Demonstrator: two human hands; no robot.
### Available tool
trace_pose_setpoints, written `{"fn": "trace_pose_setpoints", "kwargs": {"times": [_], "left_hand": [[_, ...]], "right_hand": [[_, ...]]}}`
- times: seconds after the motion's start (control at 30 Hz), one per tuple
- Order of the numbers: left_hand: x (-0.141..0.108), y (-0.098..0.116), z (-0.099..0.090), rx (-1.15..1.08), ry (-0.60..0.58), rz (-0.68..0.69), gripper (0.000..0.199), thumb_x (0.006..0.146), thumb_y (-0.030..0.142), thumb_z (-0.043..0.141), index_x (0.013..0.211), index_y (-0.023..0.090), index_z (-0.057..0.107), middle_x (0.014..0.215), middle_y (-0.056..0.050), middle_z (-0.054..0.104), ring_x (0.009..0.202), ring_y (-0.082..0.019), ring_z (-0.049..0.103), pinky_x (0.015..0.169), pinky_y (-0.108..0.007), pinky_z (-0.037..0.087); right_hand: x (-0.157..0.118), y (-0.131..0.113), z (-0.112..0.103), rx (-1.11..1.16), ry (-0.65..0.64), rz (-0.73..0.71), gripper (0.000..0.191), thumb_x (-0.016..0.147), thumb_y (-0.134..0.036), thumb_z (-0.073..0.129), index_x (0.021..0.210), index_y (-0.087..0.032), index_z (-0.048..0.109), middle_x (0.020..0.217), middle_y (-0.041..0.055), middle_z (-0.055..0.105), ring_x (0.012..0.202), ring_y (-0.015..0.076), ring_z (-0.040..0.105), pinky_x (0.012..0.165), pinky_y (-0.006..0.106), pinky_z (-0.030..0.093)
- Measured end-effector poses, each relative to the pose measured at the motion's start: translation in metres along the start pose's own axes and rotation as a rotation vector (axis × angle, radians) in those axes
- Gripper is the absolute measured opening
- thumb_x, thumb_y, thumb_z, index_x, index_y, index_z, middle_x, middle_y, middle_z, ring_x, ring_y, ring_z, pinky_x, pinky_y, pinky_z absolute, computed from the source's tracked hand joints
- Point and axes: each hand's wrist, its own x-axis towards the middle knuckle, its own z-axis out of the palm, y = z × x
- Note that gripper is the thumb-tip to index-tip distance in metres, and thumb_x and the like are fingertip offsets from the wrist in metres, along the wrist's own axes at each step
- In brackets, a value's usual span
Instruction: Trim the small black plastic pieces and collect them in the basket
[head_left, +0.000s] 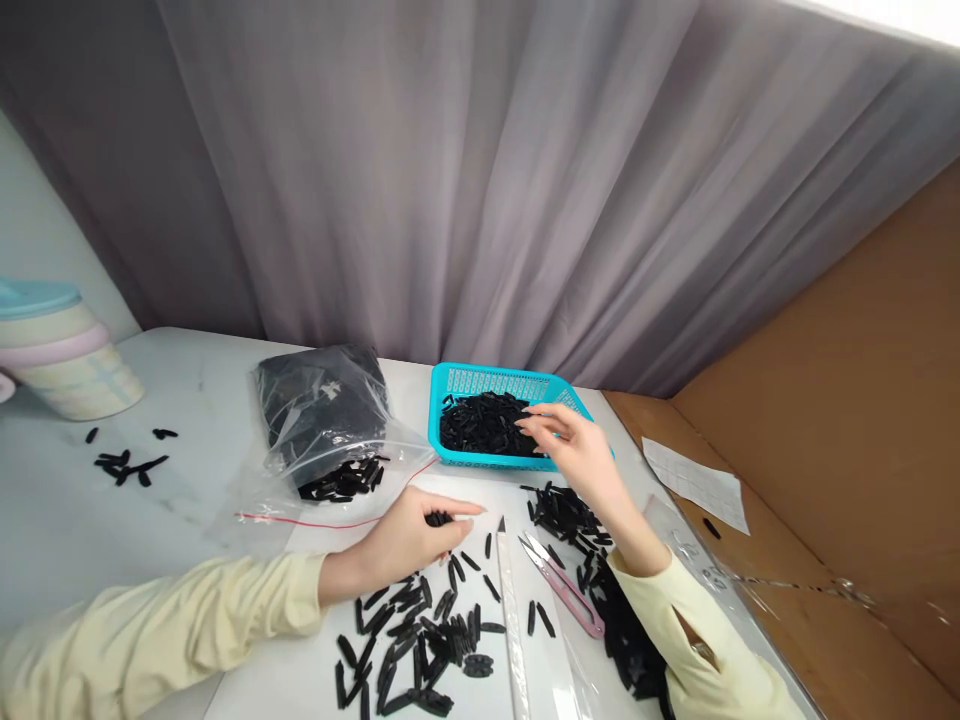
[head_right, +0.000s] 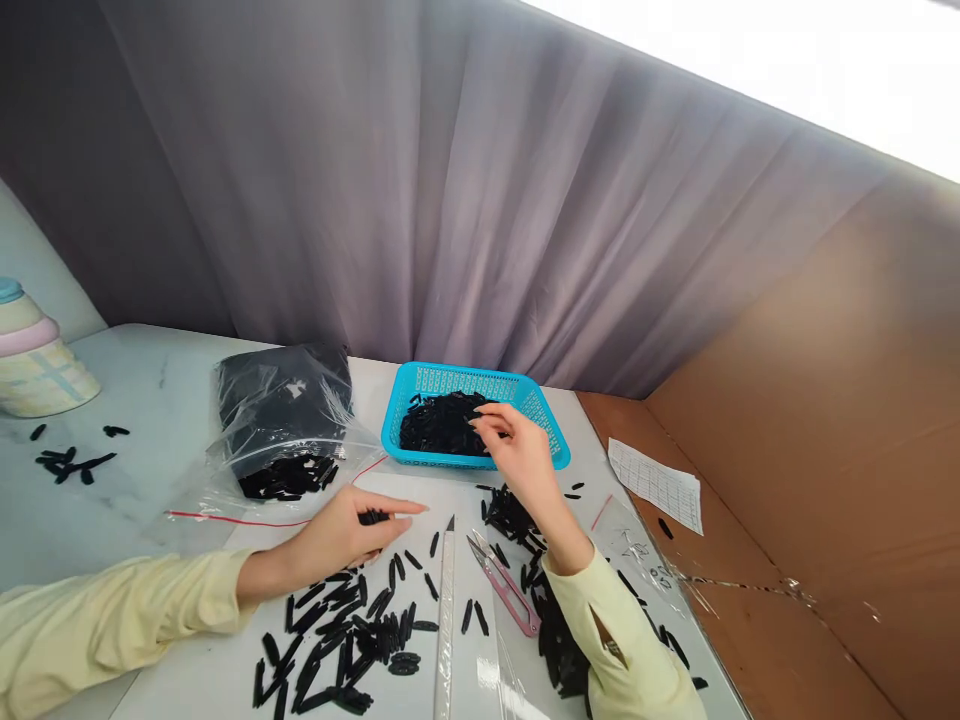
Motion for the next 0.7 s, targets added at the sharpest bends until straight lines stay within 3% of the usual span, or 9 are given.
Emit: {"fn": "trace_pose_setpoints", "kwargs": {"times": [0.07, 0.13, 0.2, 0.27, 0.33, 0.5, 0.7], "left_hand": [[0.004, -0.013, 0.004, 0.033, 0.003, 0.016, 0.035, 0.075, 0.02, 0.054, 0.104, 0.013, 0.071, 0.041, 0.006, 0.045, 0.039, -0.007, 0.03, 0.036, -0.018, 0.024], [0.007, -0.023, 0.005, 0.084, 0.001, 0.081, 0.035, 0.075, 0.019, 0.053, 0.105, 0.014, 0.071, 0.046, 0.005, 0.052, 0.043, -0.008, 0.035, 0.04, -0.018, 0.029], [0.009, -0.029, 0.004, 0.118, -0.01, 0.127, 0.033, 0.075, 0.018, 0.052, 0.101, 0.014, 0.072, 0.051, 0.004, 0.055, 0.046, -0.009, 0.037, 0.043, -0.019, 0.032], [0.011, -0.033, 0.003, 0.128, -0.03, 0.14, 0.026, 0.074, 0.017, 0.051, 0.087, 0.012, 0.074, 0.051, 0.004, 0.053, 0.048, -0.009, 0.037, 0.045, -0.019, 0.032], [0.013, -0.036, 0.003, 0.125, -0.047, 0.148, 0.02, 0.073, 0.016, 0.051, 0.071, 0.011, 0.07, 0.051, 0.004, 0.051, 0.05, -0.009, 0.039, 0.047, -0.019, 0.033], [0.015, -0.037, 0.003, 0.121, -0.057, 0.163, 0.014, 0.071, 0.017, 0.052, 0.069, 0.011, 0.065, 0.058, 0.003, 0.055, 0.056, -0.011, 0.045, 0.055, -0.021, 0.038], [0.013, -0.034, 0.003, 0.129, -0.065, 0.166, 0.014, 0.07, 0.02, 0.053, 0.063, 0.011, 0.062, 0.06, 0.003, 0.054, 0.06, -0.013, 0.048, 0.058, -0.022, 0.038]], "right_hand": [[0.002, 0.006, 0.005, -0.08, -0.026, -0.045, 0.013, 0.077, -0.02, 0.057, 0.089, -0.019, 0.063, 0.089, 0.0092, 0.071, 0.088, 0.025, 0.065, 0.077, 0.041, 0.049], [-0.008, 0.0, 0.012, -0.124, -0.1, -0.099, 0.012, 0.076, -0.015, 0.058, 0.083, -0.021, 0.066, 0.088, 0.0071, 0.071, 0.091, 0.0248, 0.063, 0.083, 0.042, 0.046], [-0.022, -0.016, 0.019, -0.143, -0.245, -0.154, 0.012, 0.077, -0.013, 0.059, 0.078, -0.022, 0.066, 0.081, 0.0038, 0.071, 0.082, 0.0217, 0.064, 0.078, 0.036, 0.047], [-0.037, -0.031, 0.025, -0.184, -0.431, -0.233, 0.015, 0.081, -0.009, 0.055, 0.079, -0.02, 0.065, 0.08, 0.0029, 0.069, 0.077, 0.0188, 0.063, 0.072, 0.031, 0.047], [-0.046, -0.04, 0.031, -0.225, -0.54, -0.316, 0.018, 0.083, -0.004, 0.051, 0.083, -0.018, 0.062, 0.082, 0.0046, 0.066, 0.079, 0.0183, 0.06, 0.071, 0.029, 0.047], [-0.05, -0.035, 0.038, -0.288, -0.595, -0.438, 0.022, 0.081, 0.002, 0.047, 0.088, -0.015, 0.059, 0.083, 0.0069, 0.061, 0.079, 0.0196, 0.054, 0.07, 0.031, 0.045], [-0.048, -0.028, 0.039, -0.251, -0.615, -0.415, 0.021, 0.081, 0.001, 0.048, 0.083, -0.017, 0.059, 0.081, 0.0052, 0.062, 0.077, 0.0183, 0.056, 0.07, 0.029, 0.045]]}}
